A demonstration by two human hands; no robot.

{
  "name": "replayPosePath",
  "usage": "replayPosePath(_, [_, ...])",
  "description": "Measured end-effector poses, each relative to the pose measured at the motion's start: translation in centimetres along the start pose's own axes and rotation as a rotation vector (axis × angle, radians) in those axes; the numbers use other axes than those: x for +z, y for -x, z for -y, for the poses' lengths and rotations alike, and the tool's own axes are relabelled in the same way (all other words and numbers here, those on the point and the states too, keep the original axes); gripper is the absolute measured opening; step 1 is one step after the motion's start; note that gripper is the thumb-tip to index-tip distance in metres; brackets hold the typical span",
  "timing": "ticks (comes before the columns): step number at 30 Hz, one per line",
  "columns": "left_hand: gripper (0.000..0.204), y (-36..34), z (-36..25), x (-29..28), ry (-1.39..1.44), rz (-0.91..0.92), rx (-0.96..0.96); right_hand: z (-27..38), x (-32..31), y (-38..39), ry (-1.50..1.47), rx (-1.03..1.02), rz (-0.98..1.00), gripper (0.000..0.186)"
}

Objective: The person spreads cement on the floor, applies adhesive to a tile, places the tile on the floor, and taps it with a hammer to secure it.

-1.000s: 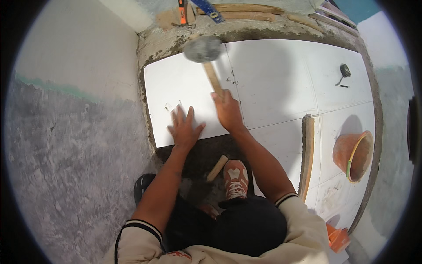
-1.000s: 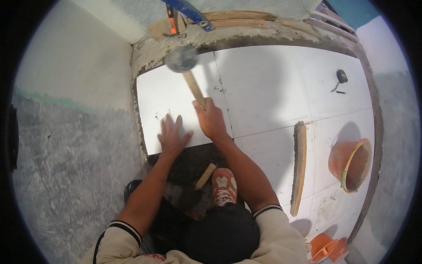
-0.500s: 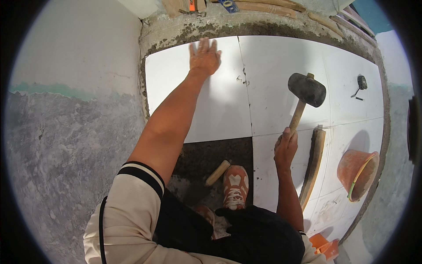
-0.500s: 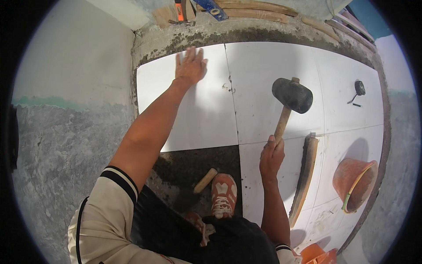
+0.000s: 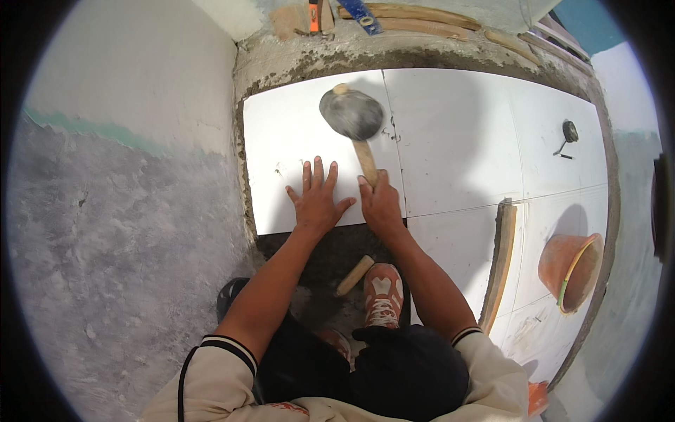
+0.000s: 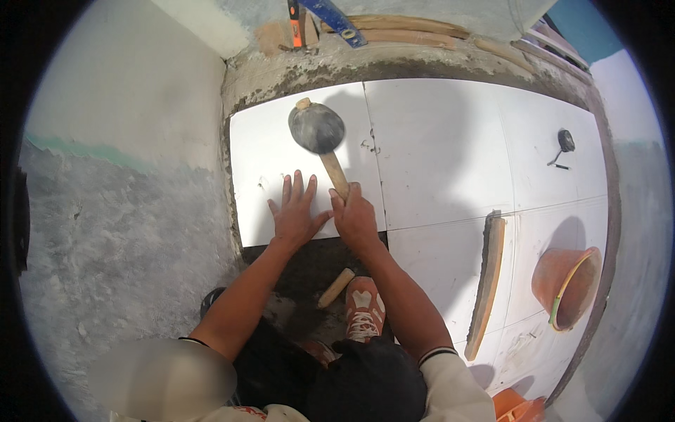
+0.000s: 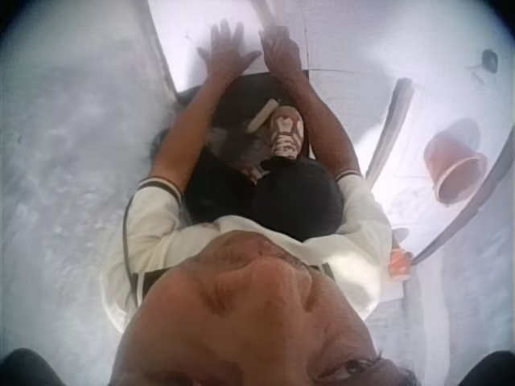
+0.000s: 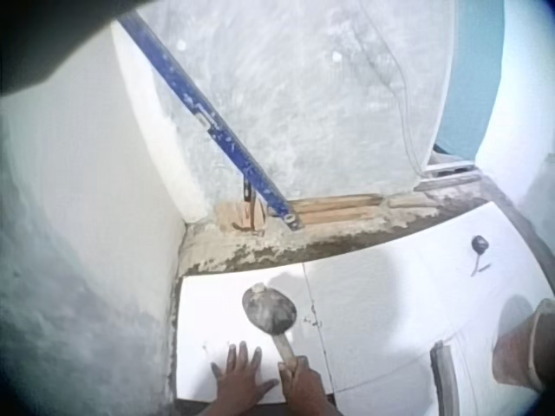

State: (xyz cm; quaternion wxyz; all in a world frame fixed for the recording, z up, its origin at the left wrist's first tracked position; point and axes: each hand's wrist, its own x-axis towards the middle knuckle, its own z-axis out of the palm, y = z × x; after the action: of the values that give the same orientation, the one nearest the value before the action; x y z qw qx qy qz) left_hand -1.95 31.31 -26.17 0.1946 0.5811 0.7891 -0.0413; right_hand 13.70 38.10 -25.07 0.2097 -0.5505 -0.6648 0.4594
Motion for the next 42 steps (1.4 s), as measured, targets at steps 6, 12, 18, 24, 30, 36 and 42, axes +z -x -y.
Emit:
replayPosePath(6, [0.097,-0.5,-0.2,-0.1,-0.006,-0.025,0.015,-0.5,1.3,-2.3,-0.015,-0.132,-0.086,0.041])
replayPosePath(12, [0.1,-0.4,-0.3,0.5,-0.019,-0.007,-0.015,-1.2,0.0,-1.7,0.155,-0.03,-0.064,0.043])
replayPosePath(18, [0.102,-0.4,-0.3,1.0,-0.033,-0.013,-0.012,-1.6,-0.2,0.7,0.086,-0.038,-0.068,0.041])
replayPosePath(24, [0.103,-0.6,1.6,2.0,0.008,-0.023,0.039,-0.4,-1.0,5.5,0.012,-0.123,-0.056,0.04])
replayPosePath(30, [0.107,1.3,3.8,2.6,0.037,0.04,-0.053,-1.9,-1.6,10.7,0.048,-0.022,0.037,0.039])
replayPosePath(36, [0.11,1.7,3.0,1.1,0.009,0.105,-0.096,-3.7,-2.5,12.1,0.016,-0.038,0.072,0.038])
replayPosePath(42, [0.105,1.8,3.0,1.4,-0.037,0.054,-0.045,-4.7,-2.9,12.5,0.07,0.113,0.118,0.038])
